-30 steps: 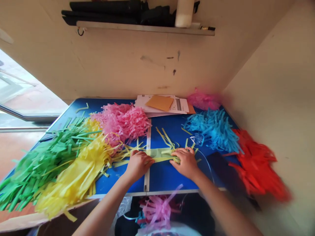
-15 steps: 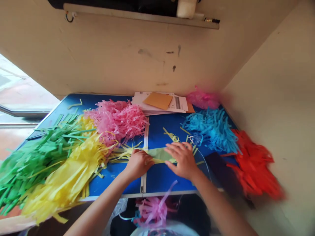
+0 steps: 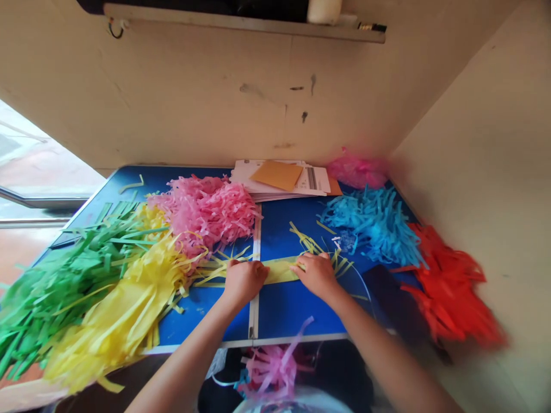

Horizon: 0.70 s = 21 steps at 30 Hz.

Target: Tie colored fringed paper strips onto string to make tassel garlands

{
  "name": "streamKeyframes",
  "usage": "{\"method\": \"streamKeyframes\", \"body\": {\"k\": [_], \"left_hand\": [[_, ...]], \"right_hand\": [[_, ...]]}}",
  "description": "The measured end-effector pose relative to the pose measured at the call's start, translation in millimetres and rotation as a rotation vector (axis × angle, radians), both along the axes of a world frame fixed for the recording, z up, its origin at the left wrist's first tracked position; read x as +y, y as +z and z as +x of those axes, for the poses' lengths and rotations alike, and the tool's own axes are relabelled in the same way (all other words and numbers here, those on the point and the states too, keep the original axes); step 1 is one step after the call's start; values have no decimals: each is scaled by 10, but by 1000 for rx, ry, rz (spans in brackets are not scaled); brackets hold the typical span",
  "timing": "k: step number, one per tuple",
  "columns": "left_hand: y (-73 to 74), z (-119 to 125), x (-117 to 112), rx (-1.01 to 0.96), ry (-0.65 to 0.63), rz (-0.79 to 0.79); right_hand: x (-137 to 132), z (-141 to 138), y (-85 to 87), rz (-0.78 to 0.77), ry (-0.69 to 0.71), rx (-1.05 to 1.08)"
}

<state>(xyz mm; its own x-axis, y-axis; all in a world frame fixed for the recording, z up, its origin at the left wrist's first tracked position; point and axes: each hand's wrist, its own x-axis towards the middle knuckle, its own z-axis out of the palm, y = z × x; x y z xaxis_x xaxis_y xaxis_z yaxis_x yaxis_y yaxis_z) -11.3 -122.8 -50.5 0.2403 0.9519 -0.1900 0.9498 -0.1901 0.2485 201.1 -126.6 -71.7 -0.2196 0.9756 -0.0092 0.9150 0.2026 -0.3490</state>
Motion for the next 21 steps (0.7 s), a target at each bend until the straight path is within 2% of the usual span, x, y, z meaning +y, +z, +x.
{"method": "streamKeyframes", "body": {"k": [4, 18, 19, 21], "left_hand": [[-28, 62, 36, 64, 42, 12], [-27, 78, 109, 106, 40, 8], [-10, 76, 103, 104, 43, 31], [19, 67, 83, 79, 19, 123]], "right_hand": [[40, -45, -32, -13, -48, -61], [222, -49, 14, -176, -141, -67], [199, -57, 34, -142, -161, -70], [117, -69, 74, 33, -195, -90]]}}
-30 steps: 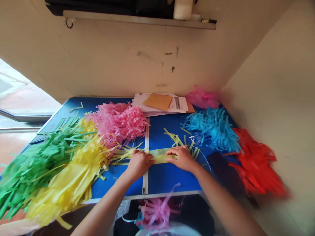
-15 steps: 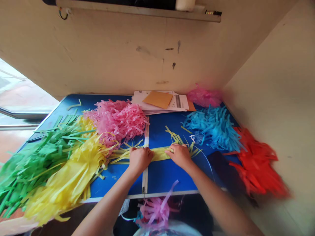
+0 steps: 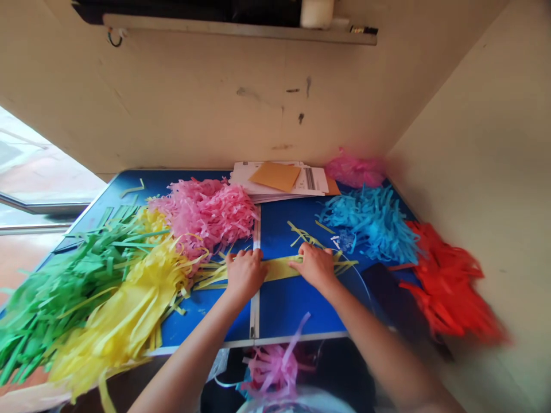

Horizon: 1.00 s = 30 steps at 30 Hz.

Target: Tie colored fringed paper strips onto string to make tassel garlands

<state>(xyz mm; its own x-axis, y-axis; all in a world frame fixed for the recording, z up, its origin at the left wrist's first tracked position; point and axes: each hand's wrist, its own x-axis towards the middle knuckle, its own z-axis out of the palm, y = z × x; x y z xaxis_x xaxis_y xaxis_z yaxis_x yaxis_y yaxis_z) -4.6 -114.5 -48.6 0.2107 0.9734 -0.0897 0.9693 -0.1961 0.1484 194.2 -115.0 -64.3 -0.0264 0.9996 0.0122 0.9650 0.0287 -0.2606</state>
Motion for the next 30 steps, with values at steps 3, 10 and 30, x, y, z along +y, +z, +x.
{"method": "streamKeyframes", "body": {"k": [3, 10, 30], "left_hand": [[4, -32, -34, -65, -194, 170], [-25, -97, -162, -97, -418, 234], [-276, -208, -43, -233, -97, 198]], "right_hand": [[-151, 18, 19, 249, 199, -17], [-106, 196, -110, 177, 591, 26], [326, 144, -106, -11, 303, 44]]}}
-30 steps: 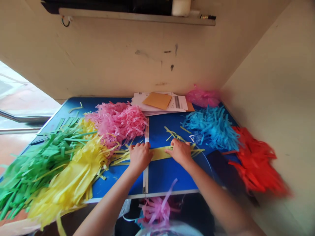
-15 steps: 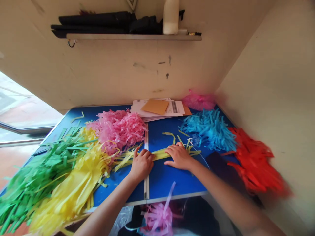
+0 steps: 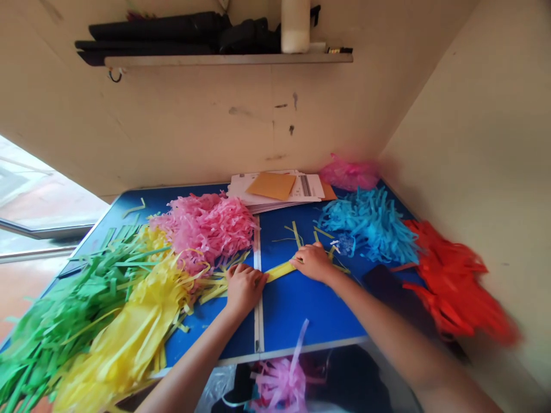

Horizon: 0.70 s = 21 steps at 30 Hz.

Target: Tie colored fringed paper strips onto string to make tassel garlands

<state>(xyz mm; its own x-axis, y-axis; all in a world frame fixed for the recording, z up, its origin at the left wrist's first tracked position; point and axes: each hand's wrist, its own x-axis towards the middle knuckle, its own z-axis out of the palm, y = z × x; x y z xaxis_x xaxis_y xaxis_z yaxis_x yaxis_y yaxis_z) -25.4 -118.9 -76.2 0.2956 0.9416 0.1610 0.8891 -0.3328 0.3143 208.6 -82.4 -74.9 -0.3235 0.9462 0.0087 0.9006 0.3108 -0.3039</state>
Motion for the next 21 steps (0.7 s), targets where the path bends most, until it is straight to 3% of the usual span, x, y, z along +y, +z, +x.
{"method": "streamKeyframes", "body": {"k": [9, 13, 15, 19, 21], "left_hand": [[-48, 36, 51, 39, 33, -1], [16, 32, 32, 33, -5, 59], [57, 25, 17, 51, -85, 131], [115, 34, -12, 83, -191, 238], [124, 63, -22, 85, -214, 256]], "right_hand": [[177, -52, 31, -126, -73, -54], [99, -77, 129, -74, -124, -61], [3, -84, 162, 57, -41, -33], [-137, -75, 109, 300, 353, -12], [-152, -72, 66, 312, 371, -9]]}}
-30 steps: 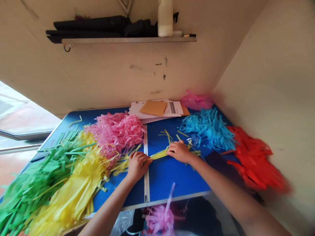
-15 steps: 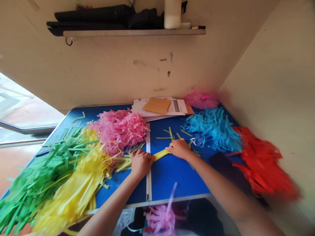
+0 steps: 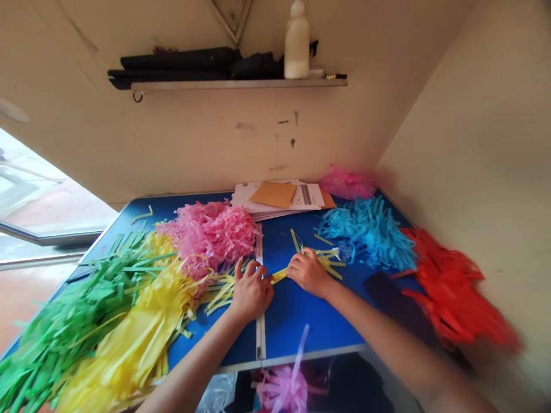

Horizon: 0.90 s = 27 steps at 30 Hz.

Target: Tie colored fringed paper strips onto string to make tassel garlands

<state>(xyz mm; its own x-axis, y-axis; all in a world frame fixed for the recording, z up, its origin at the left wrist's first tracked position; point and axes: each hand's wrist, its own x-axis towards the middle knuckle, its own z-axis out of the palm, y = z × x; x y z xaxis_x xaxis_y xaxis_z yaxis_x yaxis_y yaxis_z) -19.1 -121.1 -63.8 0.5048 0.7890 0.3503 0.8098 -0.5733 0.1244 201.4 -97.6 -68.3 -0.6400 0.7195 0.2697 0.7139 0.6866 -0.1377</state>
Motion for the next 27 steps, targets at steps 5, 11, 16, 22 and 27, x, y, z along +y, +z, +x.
{"method": "streamKeyframes", "body": {"k": [5, 11, 16, 22, 27], "left_hand": [[-46, 121, -18, 10, -22, 78], [-83, 66, -156, 48, -15, 94], [-102, -144, -225, -42, -14, -56], [-164, -190, -180, -171, 105, -191], [-118, -131, -186, -147, 144, -194]], "right_hand": [[-83, -90, -3, 42, -105, 44], [-238, -45, -150, 115, -42, -6], [-169, 242, -264, -2, -86, 109], [-51, 294, -211, -219, -177, 166], [5, 239, -167, -269, -230, 141]]}}
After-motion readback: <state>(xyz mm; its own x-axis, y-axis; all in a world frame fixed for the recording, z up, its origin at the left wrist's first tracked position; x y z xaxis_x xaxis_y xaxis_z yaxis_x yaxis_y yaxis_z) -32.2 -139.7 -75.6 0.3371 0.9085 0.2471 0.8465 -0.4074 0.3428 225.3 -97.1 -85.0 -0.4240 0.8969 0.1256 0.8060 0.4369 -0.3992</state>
